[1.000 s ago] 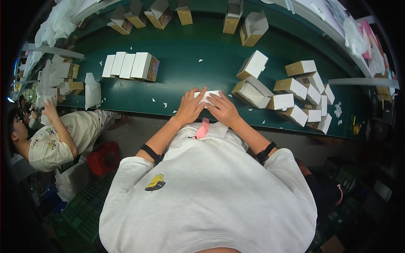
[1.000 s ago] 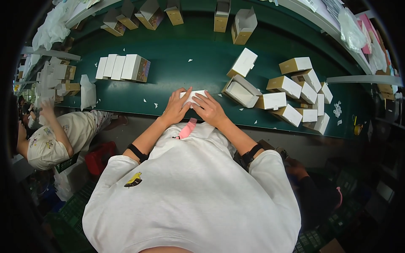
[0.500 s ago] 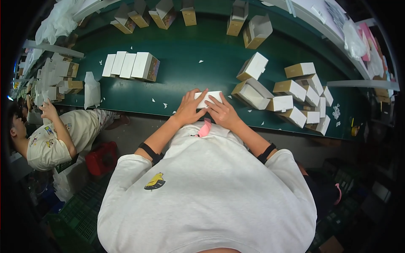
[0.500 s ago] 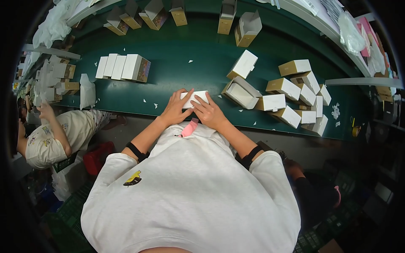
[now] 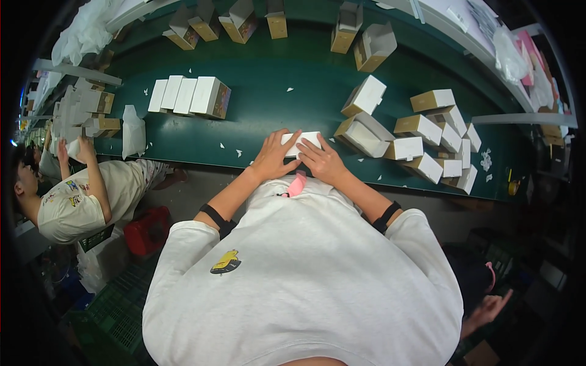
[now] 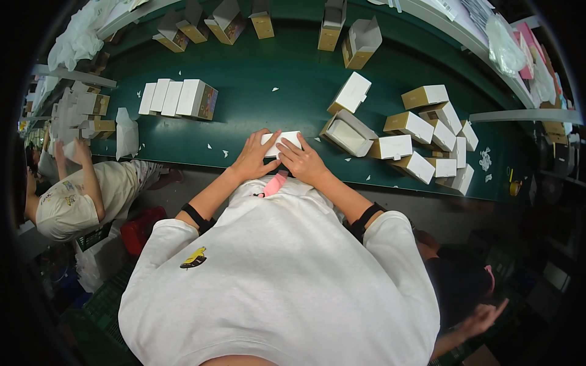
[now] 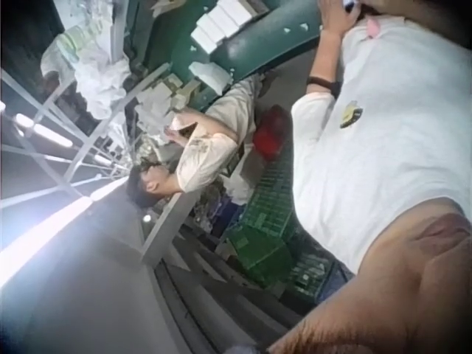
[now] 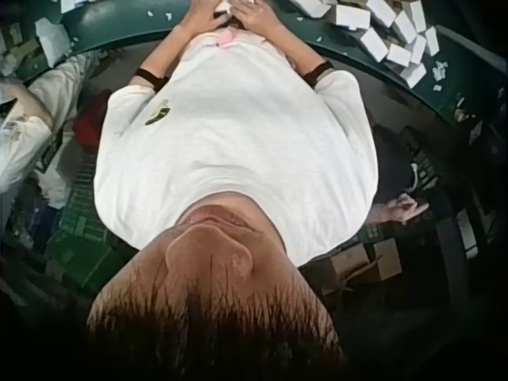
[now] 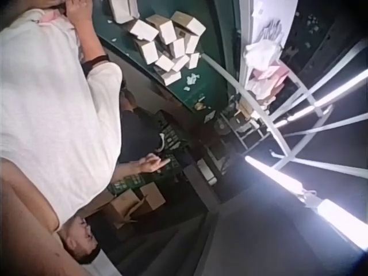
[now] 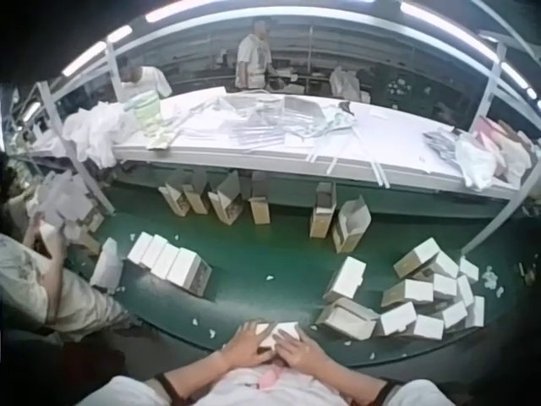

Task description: The person folds a white box by hand, inserts a white rectangular item, and closes the lid. They repeat this process multiple times, moving the completed boxes into a pile on the green table.

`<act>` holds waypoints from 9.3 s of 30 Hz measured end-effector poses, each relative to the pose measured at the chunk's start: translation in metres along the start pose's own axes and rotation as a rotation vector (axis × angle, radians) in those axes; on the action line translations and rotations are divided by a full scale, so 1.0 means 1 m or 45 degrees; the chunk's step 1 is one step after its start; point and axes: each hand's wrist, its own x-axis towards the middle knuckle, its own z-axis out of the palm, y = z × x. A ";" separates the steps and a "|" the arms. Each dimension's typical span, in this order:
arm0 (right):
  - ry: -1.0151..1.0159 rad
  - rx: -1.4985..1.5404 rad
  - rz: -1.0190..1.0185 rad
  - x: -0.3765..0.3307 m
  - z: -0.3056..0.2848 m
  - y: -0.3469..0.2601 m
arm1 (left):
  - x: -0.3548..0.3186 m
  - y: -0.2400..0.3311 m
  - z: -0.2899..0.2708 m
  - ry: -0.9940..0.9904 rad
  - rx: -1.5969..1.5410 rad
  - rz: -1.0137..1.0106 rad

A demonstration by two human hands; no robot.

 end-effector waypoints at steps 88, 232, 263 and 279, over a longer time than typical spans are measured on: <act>0.229 0.809 1.196 0.181 -0.022 0.118 | 0.022 -0.070 -0.019 0.124 -1.535 -0.972; 0.163 0.107 0.150 -0.005 -0.010 0.009 | 0.017 0.001 0.025 0.210 -0.030 -0.077; 0.093 0.027 0.882 0.108 -0.131 0.116 | 0.235 -0.046 -0.088 0.862 0.107 -0.016; 0.024 -0.504 1.507 0.014 -0.149 0.245 | 0.334 -0.083 -0.098 0.448 0.505 -0.039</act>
